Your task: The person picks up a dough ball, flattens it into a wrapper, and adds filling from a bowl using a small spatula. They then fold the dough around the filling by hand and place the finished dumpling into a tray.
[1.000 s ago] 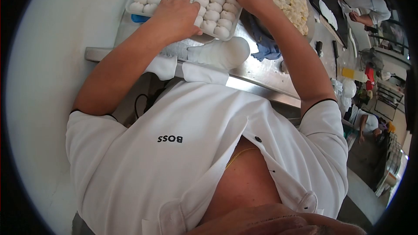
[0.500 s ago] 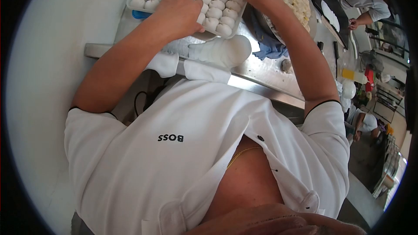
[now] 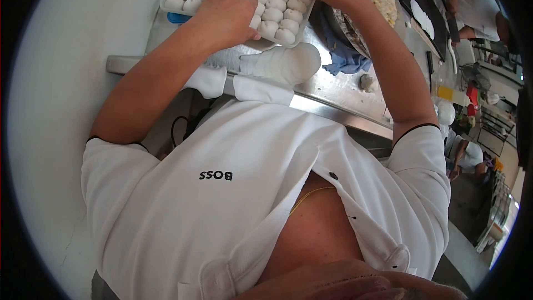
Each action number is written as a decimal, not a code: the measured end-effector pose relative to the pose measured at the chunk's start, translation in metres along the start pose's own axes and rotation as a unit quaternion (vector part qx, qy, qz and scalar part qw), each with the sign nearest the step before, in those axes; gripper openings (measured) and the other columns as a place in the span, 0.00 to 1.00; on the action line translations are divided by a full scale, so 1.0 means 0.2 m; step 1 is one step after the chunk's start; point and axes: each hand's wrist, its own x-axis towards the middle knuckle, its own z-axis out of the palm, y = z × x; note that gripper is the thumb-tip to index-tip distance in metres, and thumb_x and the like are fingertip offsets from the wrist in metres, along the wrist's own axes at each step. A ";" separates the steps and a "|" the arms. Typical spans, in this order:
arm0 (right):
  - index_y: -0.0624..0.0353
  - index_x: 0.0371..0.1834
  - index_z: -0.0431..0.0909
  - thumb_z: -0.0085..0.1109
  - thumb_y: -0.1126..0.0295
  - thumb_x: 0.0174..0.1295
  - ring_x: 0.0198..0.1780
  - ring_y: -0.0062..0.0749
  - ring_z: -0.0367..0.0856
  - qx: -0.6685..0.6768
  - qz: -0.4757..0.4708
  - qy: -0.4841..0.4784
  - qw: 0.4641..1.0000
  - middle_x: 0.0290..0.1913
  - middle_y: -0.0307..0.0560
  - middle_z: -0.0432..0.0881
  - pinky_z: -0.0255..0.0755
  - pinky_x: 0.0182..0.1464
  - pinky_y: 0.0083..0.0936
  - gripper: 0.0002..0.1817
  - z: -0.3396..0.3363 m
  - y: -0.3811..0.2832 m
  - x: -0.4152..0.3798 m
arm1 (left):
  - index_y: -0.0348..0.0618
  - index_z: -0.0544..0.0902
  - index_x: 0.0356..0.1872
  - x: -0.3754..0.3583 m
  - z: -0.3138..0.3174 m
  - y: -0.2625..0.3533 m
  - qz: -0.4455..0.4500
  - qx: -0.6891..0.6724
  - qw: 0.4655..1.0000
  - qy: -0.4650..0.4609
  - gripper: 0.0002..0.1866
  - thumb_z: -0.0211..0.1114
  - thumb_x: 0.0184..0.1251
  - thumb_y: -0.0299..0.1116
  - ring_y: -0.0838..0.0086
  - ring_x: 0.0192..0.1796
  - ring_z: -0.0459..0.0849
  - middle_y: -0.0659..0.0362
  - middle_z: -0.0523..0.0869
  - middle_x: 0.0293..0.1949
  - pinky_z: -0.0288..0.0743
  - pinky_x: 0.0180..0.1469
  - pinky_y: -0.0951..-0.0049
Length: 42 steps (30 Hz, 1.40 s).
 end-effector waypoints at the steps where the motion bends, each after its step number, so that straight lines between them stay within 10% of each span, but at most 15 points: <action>1: 0.57 0.42 0.85 0.55 0.62 0.61 0.43 0.55 0.85 0.047 -0.047 0.028 0.997 0.41 0.58 0.86 0.78 0.45 0.46 0.14 0.01 0.03 0.02 | 0.39 0.79 0.59 0.00 0.01 0.00 0.003 0.000 1.000 0.014 0.34 0.76 0.54 0.47 0.56 0.59 0.77 0.50 0.79 0.55 0.73 0.60 0.56; 22: 0.60 0.47 0.84 0.52 0.66 0.61 0.49 0.56 0.85 -0.027 0.138 -0.019 0.990 0.46 0.63 0.86 0.77 0.52 0.44 0.16 0.01 -0.23 -0.03 | 0.38 0.79 0.60 0.00 -0.01 0.00 0.002 -0.004 1.000 0.008 0.35 0.76 0.54 0.47 0.56 0.59 0.77 0.50 0.79 0.54 0.73 0.60 0.56; 42: 0.61 0.47 0.81 0.48 0.57 0.67 0.53 0.58 0.81 0.042 0.036 -0.040 0.998 0.48 0.62 0.84 0.74 0.57 0.47 0.20 0.03 -0.14 -0.05 | 0.39 0.80 0.58 0.00 -0.02 0.01 -0.012 -0.002 1.000 -0.001 0.34 0.77 0.53 0.47 0.56 0.61 0.75 0.50 0.79 0.55 0.73 0.60 0.55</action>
